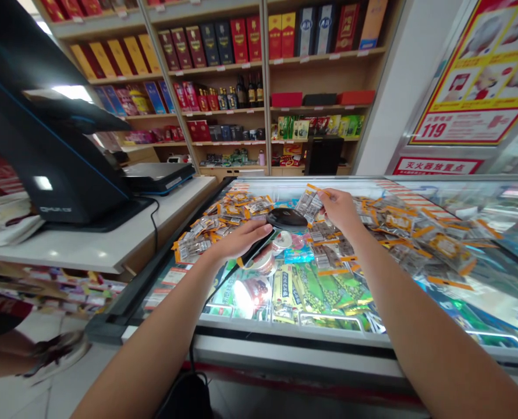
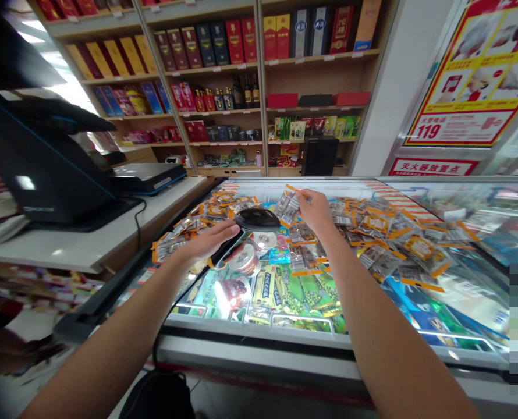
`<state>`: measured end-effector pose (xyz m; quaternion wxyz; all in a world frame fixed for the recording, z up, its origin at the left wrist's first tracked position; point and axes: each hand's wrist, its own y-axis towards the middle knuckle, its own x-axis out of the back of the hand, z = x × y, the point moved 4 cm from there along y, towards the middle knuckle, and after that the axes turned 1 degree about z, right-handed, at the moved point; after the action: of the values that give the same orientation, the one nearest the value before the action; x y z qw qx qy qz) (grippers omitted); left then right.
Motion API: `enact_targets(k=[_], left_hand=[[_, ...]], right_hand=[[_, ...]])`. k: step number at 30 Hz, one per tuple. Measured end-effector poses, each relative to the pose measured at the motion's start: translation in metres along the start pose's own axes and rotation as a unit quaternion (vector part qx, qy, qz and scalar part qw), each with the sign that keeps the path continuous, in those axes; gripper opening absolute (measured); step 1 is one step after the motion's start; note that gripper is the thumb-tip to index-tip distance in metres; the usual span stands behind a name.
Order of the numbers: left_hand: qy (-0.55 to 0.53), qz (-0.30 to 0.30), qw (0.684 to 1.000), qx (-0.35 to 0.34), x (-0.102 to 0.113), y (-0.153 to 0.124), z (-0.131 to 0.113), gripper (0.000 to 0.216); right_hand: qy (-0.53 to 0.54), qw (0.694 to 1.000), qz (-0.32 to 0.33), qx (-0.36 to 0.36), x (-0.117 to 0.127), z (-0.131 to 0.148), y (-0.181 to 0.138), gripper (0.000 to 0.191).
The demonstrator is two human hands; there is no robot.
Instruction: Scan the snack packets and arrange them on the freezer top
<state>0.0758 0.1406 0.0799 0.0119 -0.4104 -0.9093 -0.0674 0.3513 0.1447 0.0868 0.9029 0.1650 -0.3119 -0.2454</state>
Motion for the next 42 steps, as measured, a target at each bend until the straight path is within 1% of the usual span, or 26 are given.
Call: enact_targets(k=[2,3,5,6,8,10,11,12,14,16,17,18,19,21,23,25,29,32,35,39,42], left_hand=[[0.020,0.037,0.999,0.001,0.004,0.001,0.001,0.054],[0.019,0.036,0.999,-0.005,0.008,0.001,-0.001,0.056],[-0.011,-0.018,0.999,-0.028,0.021,0.001,-0.007,0.059],[-0.033,-0.052,0.997,-0.040,0.028,0.001,-0.011,0.060],[-0.078,-0.125,0.987,-0.064,0.041,0.000,-0.018,0.060],[-0.116,-0.196,0.970,-0.080,0.054,-0.003,-0.023,0.059],[-0.133,-0.225,0.962,-0.084,0.059,-0.004,-0.024,0.058],[-0.147,-0.251,0.953,-0.086,0.063,-0.004,-0.024,0.058],[-0.168,-0.288,0.939,-0.086,0.069,-0.005,-0.023,0.058],[-0.179,-0.309,0.930,-0.085,0.072,-0.005,-0.020,0.057],[-0.182,-0.315,0.928,-0.083,0.072,-0.005,-0.019,0.057],[-0.184,-0.318,0.927,-0.081,0.072,-0.005,-0.018,0.056],[-0.184,-0.318,0.927,-0.077,0.072,-0.005,-0.017,0.057],[-0.181,-0.314,0.929,-0.072,0.071,-0.004,-0.015,0.057],[-0.175,-0.310,0.931,-0.074,0.070,-0.003,-0.015,0.056],[-0.173,-0.305,0.933,-0.075,0.069,-0.003,-0.015,0.055],[-0.165,-0.300,0.938,-0.064,0.067,-0.001,-0.015,0.054],[-0.141,-0.298,0.942,-0.058,0.066,0.000,-0.014,0.055],[-0.111,-0.287,0.950,-0.059,0.064,0.001,-0.011,0.054],[-0.070,-0.238,0.967,-0.056,0.058,0.004,-0.006,0.053],[-0.023,-0.193,0.980,-0.051,0.049,0.006,-0.004,0.055]], right_hand=[[-0.048,0.999,-0.012,0.010,0.008,-0.001,0.000,0.036],[-0.085,0.996,-0.008,0.010,0.013,-0.003,0.000,0.033],[-0.187,0.982,0.016,0.003,0.022,-0.008,-0.001,0.028],[-0.247,0.969,0.020,0.000,0.026,-0.010,-0.002,0.026],[-0.349,0.937,-0.015,0.005,0.033,-0.008,-0.004,0.027],[-0.392,0.918,-0.055,0.022,0.029,0.003,-0.006,0.033],[-0.390,0.918,-0.053,0.039,0.020,0.010,-0.006,0.035],[-0.378,0.923,-0.028,0.062,0.006,0.018,-0.006,0.036],[-0.332,0.934,0.066,0.112,-0.034,0.035,-0.007,0.037],[-0.274,0.936,0.158,0.151,-0.079,0.049,-0.009,0.042],[-0.246,0.939,0.186,0.155,-0.100,0.053,-0.008,0.045],[-0.231,0.939,0.201,0.154,-0.119,0.055,-0.005,0.047],[-0.221,0.942,0.206,0.146,-0.135,0.055,-0.002,0.049],[-0.213,0.952,0.195,0.103,-0.159,0.049,0.010,0.053],[-0.214,0.962,0.168,0.037,-0.173,0.038,0.022,0.064],[-0.217,0.965,0.143,-0.022,-0.181,0.026,0.030,0.070],[-0.205,0.969,0.110,-0.087,-0.182,0.011,0.038,0.068],[-0.180,0.974,0.082,-0.113,-0.171,0.006,0.038,0.069],[-0.137,0.984,0.057,-0.096,-0.152,0.008,0.038,0.062],[-0.058,0.995,0.063,-0.045,-0.118,0.015,0.034,0.045],[0.058,0.995,0.069,-0.048,-0.085,0.016,0.027,0.041]])
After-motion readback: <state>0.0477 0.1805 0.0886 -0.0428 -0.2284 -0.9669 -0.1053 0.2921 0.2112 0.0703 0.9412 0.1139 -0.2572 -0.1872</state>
